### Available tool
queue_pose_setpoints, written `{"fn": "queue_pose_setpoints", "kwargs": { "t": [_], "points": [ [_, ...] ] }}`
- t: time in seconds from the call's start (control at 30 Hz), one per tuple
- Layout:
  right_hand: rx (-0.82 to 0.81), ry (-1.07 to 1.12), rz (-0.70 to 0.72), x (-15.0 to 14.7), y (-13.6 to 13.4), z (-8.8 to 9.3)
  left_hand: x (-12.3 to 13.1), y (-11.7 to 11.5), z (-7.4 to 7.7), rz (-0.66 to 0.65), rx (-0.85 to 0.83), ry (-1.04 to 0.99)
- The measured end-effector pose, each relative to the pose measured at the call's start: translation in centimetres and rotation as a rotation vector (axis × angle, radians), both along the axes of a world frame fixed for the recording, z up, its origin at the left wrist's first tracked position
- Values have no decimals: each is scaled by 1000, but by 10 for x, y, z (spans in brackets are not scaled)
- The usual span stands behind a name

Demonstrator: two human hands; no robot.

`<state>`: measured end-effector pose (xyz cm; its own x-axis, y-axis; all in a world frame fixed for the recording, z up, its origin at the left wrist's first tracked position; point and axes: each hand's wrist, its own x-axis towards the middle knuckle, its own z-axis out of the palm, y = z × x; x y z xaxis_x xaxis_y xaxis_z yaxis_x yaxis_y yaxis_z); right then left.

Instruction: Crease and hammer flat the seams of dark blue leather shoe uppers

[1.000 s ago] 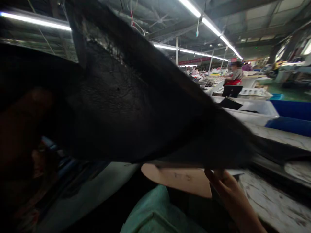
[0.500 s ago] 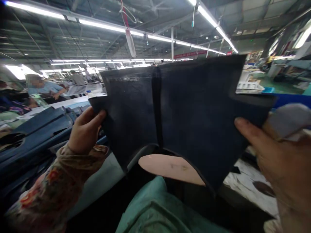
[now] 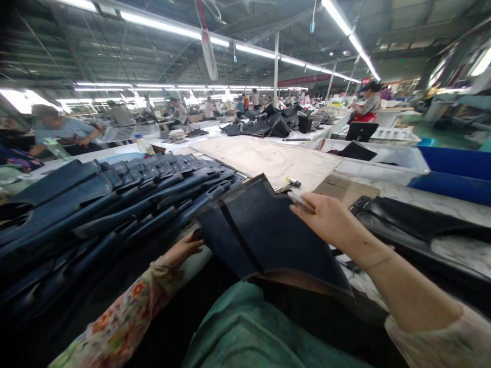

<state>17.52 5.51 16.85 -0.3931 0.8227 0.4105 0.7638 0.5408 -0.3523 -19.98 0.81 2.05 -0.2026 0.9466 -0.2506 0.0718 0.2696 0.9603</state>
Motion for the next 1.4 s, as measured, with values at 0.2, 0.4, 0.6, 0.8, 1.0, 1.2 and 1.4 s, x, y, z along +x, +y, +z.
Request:
{"fn": "queue_pose_setpoints", "kwargs": {
  "t": [0.2,0.4,0.6,0.8,1.0,1.2,1.4],
  "points": [
    [-227,-305,-76,33,10,-40,50,-5,-65,-187,-155,-34],
    [-228,-224,-144,74,-10,-65,59,-12,-77,-208,-97,21],
    [84,-114,23,57,-24,-64,48,8,-34,-15,155,159],
    [56,-165,34,59,-10,-75,116,11,1,-286,555,590],
    [-347,-127,-115,111,-17,-135,161,16,-10,-514,641,822],
    [-289,41,-236,118,-31,-161,168,21,-21,-587,602,943],
    [-216,106,-229,86,-34,-156,175,17,-22,-592,594,980]
  ]
}}
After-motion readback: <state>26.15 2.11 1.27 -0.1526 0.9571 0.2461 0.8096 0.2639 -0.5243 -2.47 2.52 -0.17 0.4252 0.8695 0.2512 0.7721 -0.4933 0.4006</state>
